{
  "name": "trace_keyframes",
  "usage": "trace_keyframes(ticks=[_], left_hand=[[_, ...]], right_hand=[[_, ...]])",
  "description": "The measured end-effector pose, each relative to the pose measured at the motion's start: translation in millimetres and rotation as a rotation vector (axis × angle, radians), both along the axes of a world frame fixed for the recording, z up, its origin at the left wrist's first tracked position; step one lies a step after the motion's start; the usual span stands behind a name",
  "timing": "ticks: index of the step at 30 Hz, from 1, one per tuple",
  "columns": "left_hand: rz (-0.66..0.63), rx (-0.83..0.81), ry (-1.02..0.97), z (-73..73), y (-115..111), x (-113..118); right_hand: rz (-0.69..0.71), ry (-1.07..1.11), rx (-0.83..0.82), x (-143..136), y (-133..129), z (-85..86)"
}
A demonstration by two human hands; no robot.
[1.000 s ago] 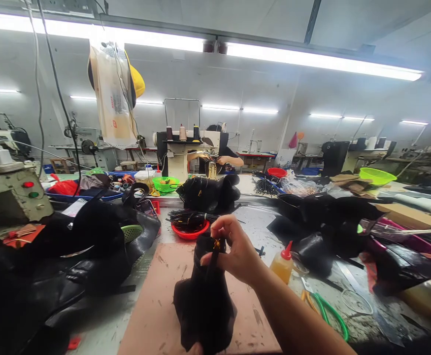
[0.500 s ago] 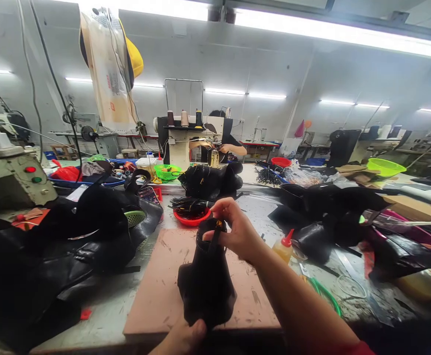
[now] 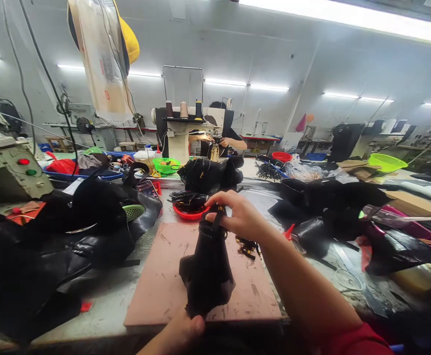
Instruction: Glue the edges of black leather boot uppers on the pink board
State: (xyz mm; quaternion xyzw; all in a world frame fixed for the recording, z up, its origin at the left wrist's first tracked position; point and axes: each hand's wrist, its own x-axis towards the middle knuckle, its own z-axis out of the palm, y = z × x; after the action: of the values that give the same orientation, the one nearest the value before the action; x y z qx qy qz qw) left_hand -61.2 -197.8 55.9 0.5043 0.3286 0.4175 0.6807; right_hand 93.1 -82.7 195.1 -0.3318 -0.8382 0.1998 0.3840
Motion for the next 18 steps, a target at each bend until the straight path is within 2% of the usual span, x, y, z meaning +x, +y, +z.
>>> trace_keyframes(ticks=[3, 9, 13, 16, 18], left_hand=[[-0.098, 0.093, 0.008, -0.6, 3, -2], [-0.218, 0.057, 0.084, -8.5, 9, -10], [-0.262, 0.119, 0.026, -20.8, 21, -12], [-0.249, 0.022, 0.051, -39.0, 40, -13], [-0.292, -0.064, 0.134, -52.5, 54, -13]], right_hand=[[-0.037, -0.042, 0.006, 2, 11, 3.3], [-0.006, -0.106, -0.036, 4, 38, 8.3], [0.015, -0.090, -0.100, 2, 56, 11.0], [0.033, 0.037, -0.100, 16, 74, 31.0], [-0.045, 0.125, -0.025, 36, 89, 54.0]])
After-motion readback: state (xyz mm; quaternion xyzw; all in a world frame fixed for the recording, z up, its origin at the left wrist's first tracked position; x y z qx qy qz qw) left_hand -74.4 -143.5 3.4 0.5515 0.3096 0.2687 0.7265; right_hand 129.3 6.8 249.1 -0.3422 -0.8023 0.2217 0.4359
